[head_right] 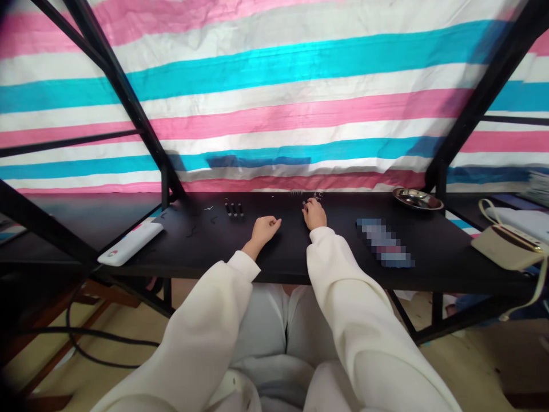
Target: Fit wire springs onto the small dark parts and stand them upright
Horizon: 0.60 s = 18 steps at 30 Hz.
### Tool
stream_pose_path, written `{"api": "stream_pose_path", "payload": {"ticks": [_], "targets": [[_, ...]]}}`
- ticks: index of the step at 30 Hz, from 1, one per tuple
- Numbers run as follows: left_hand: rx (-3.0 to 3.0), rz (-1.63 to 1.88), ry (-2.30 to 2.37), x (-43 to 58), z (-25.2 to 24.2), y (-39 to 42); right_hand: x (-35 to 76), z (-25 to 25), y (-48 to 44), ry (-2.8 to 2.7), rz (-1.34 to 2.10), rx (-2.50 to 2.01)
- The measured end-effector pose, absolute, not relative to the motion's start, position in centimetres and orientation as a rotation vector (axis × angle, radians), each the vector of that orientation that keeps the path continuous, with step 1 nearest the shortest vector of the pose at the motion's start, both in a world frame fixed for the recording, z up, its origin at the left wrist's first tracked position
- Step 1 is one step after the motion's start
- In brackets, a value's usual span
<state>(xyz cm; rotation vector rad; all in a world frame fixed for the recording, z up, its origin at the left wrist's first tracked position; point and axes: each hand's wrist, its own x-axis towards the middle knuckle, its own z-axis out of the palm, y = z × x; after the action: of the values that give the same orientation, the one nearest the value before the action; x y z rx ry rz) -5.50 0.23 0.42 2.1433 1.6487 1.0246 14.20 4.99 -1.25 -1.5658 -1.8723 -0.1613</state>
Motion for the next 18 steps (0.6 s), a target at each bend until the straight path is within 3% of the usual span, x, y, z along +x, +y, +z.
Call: {"api": "stream_pose_path", "payload": {"ticks": [18], "targets": [[2.145,1.054,1.598,-5.5,0.4,0.1,13.5,-0.5,4.1,-1.899,-0.131,-1.384]]}}
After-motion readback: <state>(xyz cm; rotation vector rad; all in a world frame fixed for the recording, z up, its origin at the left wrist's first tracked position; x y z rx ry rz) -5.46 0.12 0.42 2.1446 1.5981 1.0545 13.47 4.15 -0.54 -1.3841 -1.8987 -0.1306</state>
